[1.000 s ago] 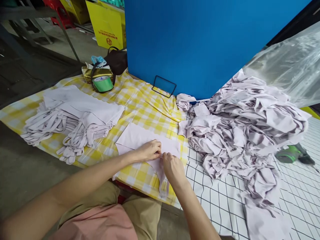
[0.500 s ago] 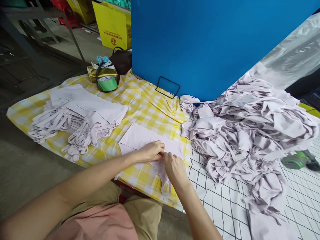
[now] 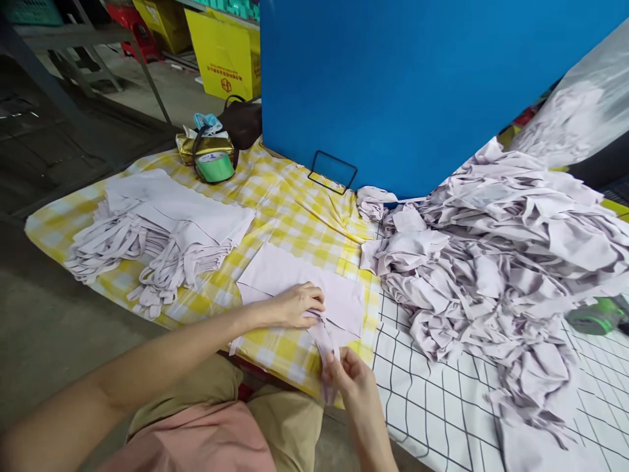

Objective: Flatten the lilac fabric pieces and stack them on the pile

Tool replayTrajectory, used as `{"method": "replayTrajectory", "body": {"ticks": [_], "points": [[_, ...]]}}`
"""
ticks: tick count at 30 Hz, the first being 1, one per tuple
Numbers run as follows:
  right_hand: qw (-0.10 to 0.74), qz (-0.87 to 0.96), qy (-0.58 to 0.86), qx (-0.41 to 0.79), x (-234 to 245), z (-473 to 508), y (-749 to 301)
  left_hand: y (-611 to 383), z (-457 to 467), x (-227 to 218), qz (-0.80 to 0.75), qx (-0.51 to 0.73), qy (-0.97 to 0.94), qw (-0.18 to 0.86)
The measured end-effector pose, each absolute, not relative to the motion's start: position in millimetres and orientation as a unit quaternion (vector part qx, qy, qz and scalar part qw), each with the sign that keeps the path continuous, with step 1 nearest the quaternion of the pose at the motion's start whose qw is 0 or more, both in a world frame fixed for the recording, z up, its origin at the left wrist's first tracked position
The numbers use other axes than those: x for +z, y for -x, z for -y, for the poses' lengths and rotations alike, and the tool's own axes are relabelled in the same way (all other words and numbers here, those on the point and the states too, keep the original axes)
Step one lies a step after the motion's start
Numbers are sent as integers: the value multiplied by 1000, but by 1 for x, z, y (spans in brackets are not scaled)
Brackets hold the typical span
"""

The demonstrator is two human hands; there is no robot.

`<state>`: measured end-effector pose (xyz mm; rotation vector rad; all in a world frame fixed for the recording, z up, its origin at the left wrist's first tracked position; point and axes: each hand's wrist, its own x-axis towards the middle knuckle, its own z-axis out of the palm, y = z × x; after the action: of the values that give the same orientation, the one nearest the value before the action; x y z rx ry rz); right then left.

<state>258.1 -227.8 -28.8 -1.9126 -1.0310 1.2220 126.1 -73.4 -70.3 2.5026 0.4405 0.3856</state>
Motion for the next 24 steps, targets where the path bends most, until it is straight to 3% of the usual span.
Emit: {"method": "replayTrajectory", "body": {"ticks": [4,10,15,20,24], "points": [[377,343,760,404,-39,278,-243,-110,81,-67,-150,136,-933,299],[360,403,812,221,-74,318,-225,-102,88,-70,-159,103,-932,310],[365,394,826,173,-90,331,-221,-100,84,-64,-158,70,-921,350],[429,305,819,228,-119,351,-207,-71,73,-58,-259,127,-887,362],[421,313,737,427,-139,326,-161,-36,69,-57,-349,157,-868,318]]}}
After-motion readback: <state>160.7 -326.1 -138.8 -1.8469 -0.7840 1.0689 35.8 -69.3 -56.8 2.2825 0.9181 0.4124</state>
